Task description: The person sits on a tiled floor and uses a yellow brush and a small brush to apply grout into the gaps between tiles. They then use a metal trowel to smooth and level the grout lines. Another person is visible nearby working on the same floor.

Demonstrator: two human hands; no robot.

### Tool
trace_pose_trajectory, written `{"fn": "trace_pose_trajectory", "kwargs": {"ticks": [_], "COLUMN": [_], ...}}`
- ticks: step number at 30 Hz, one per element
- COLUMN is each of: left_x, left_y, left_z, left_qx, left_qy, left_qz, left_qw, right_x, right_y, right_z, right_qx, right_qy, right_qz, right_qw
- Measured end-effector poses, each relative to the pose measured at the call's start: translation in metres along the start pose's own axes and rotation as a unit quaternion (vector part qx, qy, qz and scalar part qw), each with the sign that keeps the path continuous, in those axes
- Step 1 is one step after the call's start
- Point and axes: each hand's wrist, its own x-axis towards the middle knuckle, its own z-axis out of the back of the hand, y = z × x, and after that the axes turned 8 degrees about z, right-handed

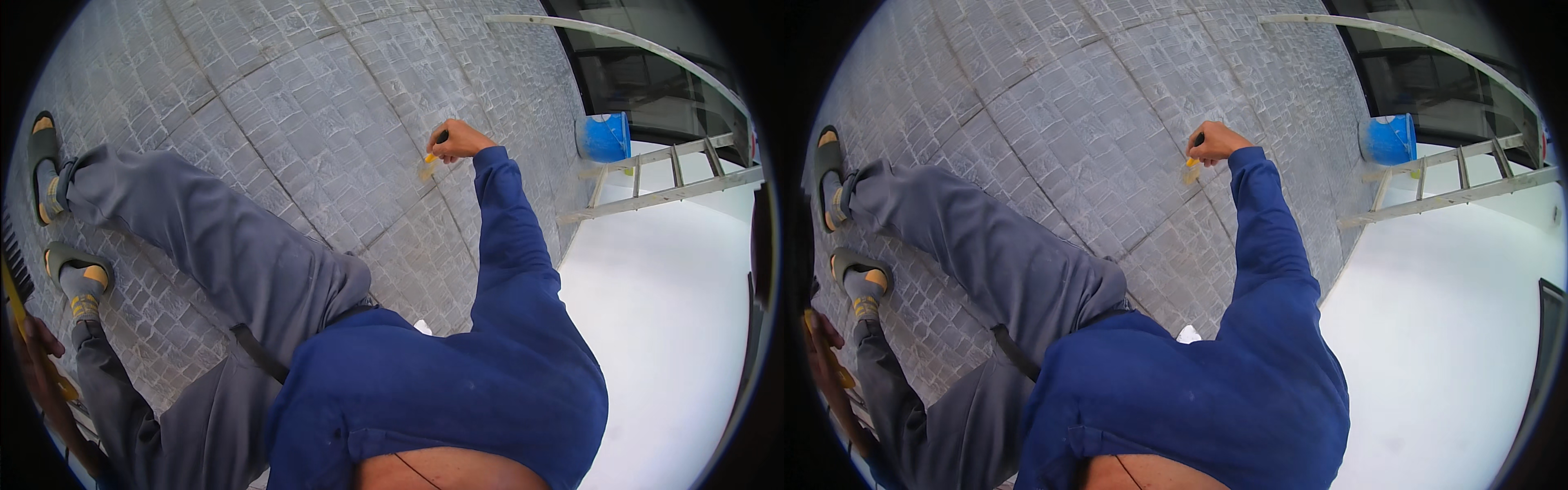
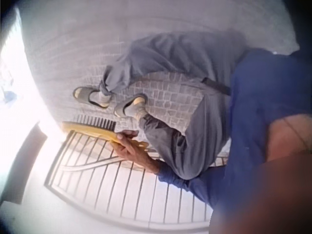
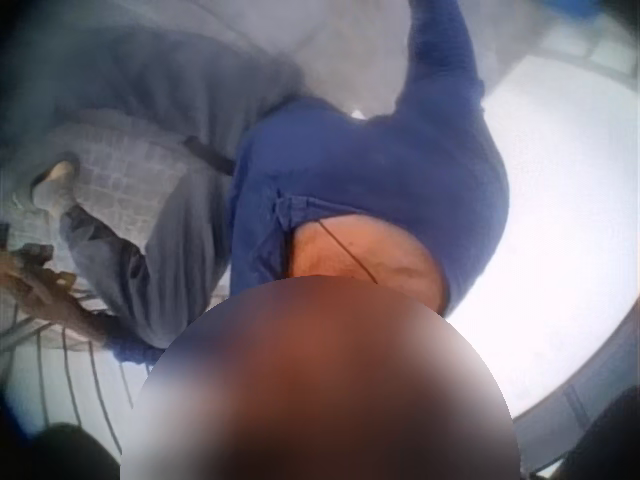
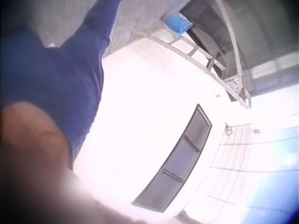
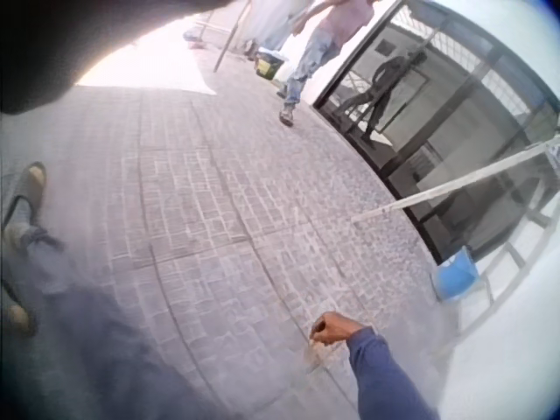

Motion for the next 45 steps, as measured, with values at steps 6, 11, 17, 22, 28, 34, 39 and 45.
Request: {"fn": "trace_pose_trajectory", "kwargs": {"ticks": [6,11,17,22,28,34,39,45], "left_x": [0.009,0.008,0.000,0.004,-0.006,-0.005,0.001,-0.007], "left_y": [0.027,0.011,0.004,0.002,-0.012,-0.015,-0.006,-0.007], "left_z": [0.010,0.013,0.013,0.006,0.011,0.017,0.012,0.014], "left_qx": [-0.113,-0.140,-0.117,-0.092,-0.052,-0.032,-0.062,-0.061], "left_qy": [0.038,0.011,0.020,0.053,0.022,0.013,0.050,0.039], "left_qz": [-0.068,-0.072,-0.065,-0.087,-0.095,-0.125,-0.117,-0.117], "left_qw": [0.991,0.987,0.991,0.991,0.994,0.992,0.990,0.991], "right_x": [0.098,0.099,0.006,0.006,0.079,0.034,0.025,0.098], "right_y": [0.057,0.110,0.078,0.051,0.093,0.124,0.127,0.155], "right_z": [0.019,0.025,0.029,-0.020,-0.016,0.014,-0.029,-0.038], "right_qx": [-0.031,0.040,0.064,0.024,0.137,0.035,-0.015,0.181], "right_qy": [-0.181,-0.398,0.067,0.291,-0.185,-0.088,0.312,-0.108], "right_qz": [0.164,0.358,0.108,0.028,0.257,0.306,0.133,0.318], "right_qw": [0.969,0.844,0.990,0.956,0.939,0.947,0.941,0.924]}}
